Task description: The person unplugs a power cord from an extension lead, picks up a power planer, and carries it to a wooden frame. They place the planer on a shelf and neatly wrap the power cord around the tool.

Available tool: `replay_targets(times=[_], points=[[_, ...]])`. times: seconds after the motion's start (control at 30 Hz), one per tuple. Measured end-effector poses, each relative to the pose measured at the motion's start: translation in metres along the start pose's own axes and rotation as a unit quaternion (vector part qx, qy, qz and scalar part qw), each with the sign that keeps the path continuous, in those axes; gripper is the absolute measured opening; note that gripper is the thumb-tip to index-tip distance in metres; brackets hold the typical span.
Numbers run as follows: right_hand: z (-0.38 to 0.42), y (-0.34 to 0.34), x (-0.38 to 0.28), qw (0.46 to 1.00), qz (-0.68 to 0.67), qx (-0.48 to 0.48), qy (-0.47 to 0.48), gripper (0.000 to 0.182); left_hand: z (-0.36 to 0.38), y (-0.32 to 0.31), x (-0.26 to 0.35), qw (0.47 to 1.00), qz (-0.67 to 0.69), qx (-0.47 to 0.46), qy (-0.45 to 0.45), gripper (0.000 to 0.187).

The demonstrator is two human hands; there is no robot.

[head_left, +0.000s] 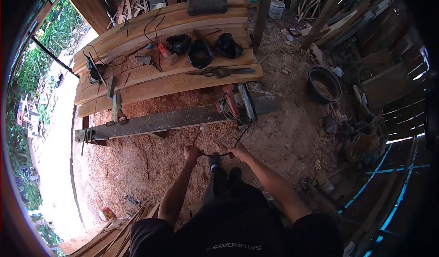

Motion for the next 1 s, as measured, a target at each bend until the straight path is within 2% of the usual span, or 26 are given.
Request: replay_targets(times=[0.13, 0.2, 0.23, 0.3, 0.37, 0.43, 0.47, 0.5, 0.53, 0.6, 0.63, 0.67, 0.73, 0.77, 0.83, 0.9, 0.93, 0.97, 1.0], points=[[0.018, -0.013, -0.051, 0.999, 0.047, -0.015, -0.017, 0.025, 0.021, -0.018, 0.086, 0.998, 0.023, -0.026, -0.050, 0.021], [0.017, -0.016, -0.079, 0.974, 0.220, -0.006, -0.061, 0.026, 0.008, -0.011, 0.115, 0.987, -0.047, -0.081, -0.133, 0.021], [0.008, -0.016, -0.088, 0.973, 0.222, -0.004, -0.060, 0.026, 0.004, -0.009, 0.130, 0.986, -0.045, -0.082, -0.135, 0.021], [-0.017, -0.014, -0.107, 0.900, 0.422, 0.087, 0.062, 0.030, -0.002, -0.007, 0.161, 0.967, -0.119, -0.104, -0.201, 0.019], [-0.021, -0.016, -0.143, 0.931, 0.347, 0.077, 0.082, 0.037, -0.016, -0.002, 0.180, 0.958, -0.155, -0.130, -0.204, 0.023], [-0.033, -0.020, -0.176, 0.842, 0.464, 0.089, 0.259, 0.052, -0.021, -0.008, 0.197, 0.947, -0.189, -0.157, -0.207, 0.026], [-0.029, -0.024, -0.192, 0.841, 0.467, 0.091, 0.257, 0.052, -0.009, -0.016, 0.210, 0.933, -0.198, -0.169, -0.246, 0.029], [-0.012, -0.034, -0.213, 0.786, 0.508, 0.124, 0.328, 0.054, -0.001, -0.021, 0.219, 0.919, -0.207, -0.179, -0.285, 0.032], [-0.004, -0.044, -0.226, 0.723, 0.544, 0.154, 0.396, 0.057, -0.002, -0.020, 0.222, 0.920, -0.204, -0.180, -0.283, 0.032], [-0.013, -0.056, -0.243, 0.703, 0.557, 0.150, 0.417, 0.055, -0.005, -0.023, 0.233, 0.880, -0.236, -0.257, -0.321, 0.038], [-0.018, -0.058, -0.248, 0.684, 0.565, 0.145, 0.437, 0.053, -0.008, -0.024, 0.237, 0.881, -0.233, -0.259, -0.321, 0.038], [-0.027, -0.056, -0.250, 0.683, 0.567, 0.146, 0.436, 0.053, -0.012, -0.026, 0.241, 0.878, -0.211, -0.270, -0.335, 0.036], [-0.044, -0.053, -0.250, 0.702, 0.594, 0.107, 0.378, 0.036, -0.019, -0.024, 0.250, 0.875, -0.189, -0.283, -0.345, 0.034], [-0.052, -0.046, -0.253, 0.703, 0.594, 0.107, 0.376, 0.036, -0.025, -0.024, 0.256, 0.884, -0.165, -0.283, -0.334, 0.034], [-0.059, -0.030, -0.257, 0.778, 0.594, 0.046, 0.201, 0.025, -0.038, -0.024, 0.262, 0.894, -0.141, -0.286, -0.316, 0.033], [-0.050, -0.018, -0.259, 0.789, 0.571, 0.056, 0.219, 0.023, -0.057, -0.031, 0.266, 0.911, -0.082, -0.251, -0.318, 0.029], [-0.043, -0.012, -0.262, 0.798, 0.548, 0.065, 0.241, 0.023, -0.066, -0.036, 0.268, 0.911, -0.080, -0.252, -0.317, 0.029], [-0.051, 0.000, -0.258, 0.811, 0.507, 0.070, 0.285, 0.022, -0.076, -0.042, 0.267, 0.922, -0.102, -0.217, -0.304, 0.026], [-0.059, 0.015, -0.253, 0.811, 0.508, 0.069, 0.282, 0.022, -0.085, -0.047, 0.266, 0.932, -0.126, -0.180, -0.288, 0.022]])
Point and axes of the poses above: each hand's wrist, its own z-axis away from the middle knuckle, its own y-axis out of the back of the hand, x = y × z, the point moved 1 cm from there along -z, towards the middle knuckle, and after that the axes turned 7 degrees about -x, right-handed, at the moved point
